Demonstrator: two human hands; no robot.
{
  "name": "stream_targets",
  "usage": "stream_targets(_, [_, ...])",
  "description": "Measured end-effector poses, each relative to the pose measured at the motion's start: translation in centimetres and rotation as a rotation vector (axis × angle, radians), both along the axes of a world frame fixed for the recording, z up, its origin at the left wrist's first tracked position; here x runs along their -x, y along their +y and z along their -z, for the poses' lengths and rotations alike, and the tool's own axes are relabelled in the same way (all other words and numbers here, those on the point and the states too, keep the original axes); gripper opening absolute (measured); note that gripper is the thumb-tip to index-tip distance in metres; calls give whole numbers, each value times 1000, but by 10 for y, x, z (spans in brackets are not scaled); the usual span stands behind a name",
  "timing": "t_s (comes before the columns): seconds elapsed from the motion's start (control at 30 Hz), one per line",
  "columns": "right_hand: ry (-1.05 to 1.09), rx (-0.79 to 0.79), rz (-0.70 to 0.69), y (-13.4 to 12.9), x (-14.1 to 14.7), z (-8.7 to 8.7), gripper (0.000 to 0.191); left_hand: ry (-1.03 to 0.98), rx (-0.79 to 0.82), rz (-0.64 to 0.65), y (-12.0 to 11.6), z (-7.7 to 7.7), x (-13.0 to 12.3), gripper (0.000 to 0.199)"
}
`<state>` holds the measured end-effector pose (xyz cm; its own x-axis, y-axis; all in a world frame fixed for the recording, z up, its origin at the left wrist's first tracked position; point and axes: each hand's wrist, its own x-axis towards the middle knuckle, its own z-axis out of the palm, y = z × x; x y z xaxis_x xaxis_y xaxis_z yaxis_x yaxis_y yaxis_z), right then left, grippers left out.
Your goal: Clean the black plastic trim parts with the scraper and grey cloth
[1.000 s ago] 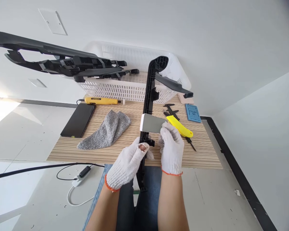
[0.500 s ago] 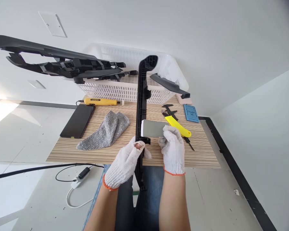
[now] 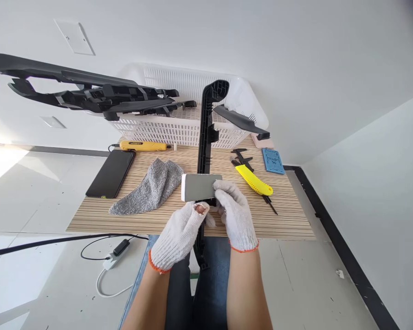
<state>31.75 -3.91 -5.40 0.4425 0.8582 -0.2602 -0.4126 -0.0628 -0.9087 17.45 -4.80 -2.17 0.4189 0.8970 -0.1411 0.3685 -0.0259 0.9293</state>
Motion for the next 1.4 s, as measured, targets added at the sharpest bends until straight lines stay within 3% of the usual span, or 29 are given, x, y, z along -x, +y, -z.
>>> stream_targets(0.13, [-9, -3, 175, 0, -1, -1, 30, 20, -12, 18, 0, 4, -1, 50])
stream_targets(0.23, [-22, 28, 42, 0, -1, -1, 31, -7, -28, 25, 0, 6, -1, 48])
stream_targets(0.37, [-69, -7, 151, -1, 1, 0, 33, 5, -36, 17, 0, 7, 0, 45])
stream_targets(0.47, [-153, -1, 9, -2, 1, 4, 35, -27, -46, 17, 0, 7, 0, 45])
stream_targets(0.5, [-184, -10, 12, -3, 1, 5, 36, -29, -42, 18, 0, 7, 0, 44])
stream_targets(0.6, [-221, -63, 193, -4, 2, 7, 35, 19, -17, 39, 0, 8, 0, 45])
stream_targets(0.73, [-354, -171, 95, -7, 6, 8, 25, 44, -49, 60, 1, 10, 1, 44])
stream_targets(0.87, [-411, -193, 353, -8, 10, 6, 24, 49, -21, 79, 1, 8, 1, 40])
stream_targets(0.97, [-343, -144, 179, -7, 9, 5, 25, 60, -31, 92, 1, 5, 1, 41])
stream_targets(1.0, [-327, -132, 181, -6, 8, 5, 24, 57, -31, 88, 1, 5, 1, 41])
stream_targets(1.1, [-225, -119, 393, -5, 4, 8, 24, 40, 4, 82, 1, 5, 1, 44])
stream_targets(1.13, [-167, -109, 384, -5, 2, 9, 23, 33, 14, 85, 1, 5, 1, 46])
stream_targets(1.23, [-33, -46, 96, -6, -3, 11, 26, 22, 15, 86, 1, 6, 1, 53])
stream_targets(1.27, [-30, -32, 81, -6, -3, 11, 28, 20, 20, 78, 1, 6, 1, 54])
stream_targets(1.4, [-163, -83, 482, -4, -3, 8, 40, 28, 2, 47, 0, 6, 1, 52])
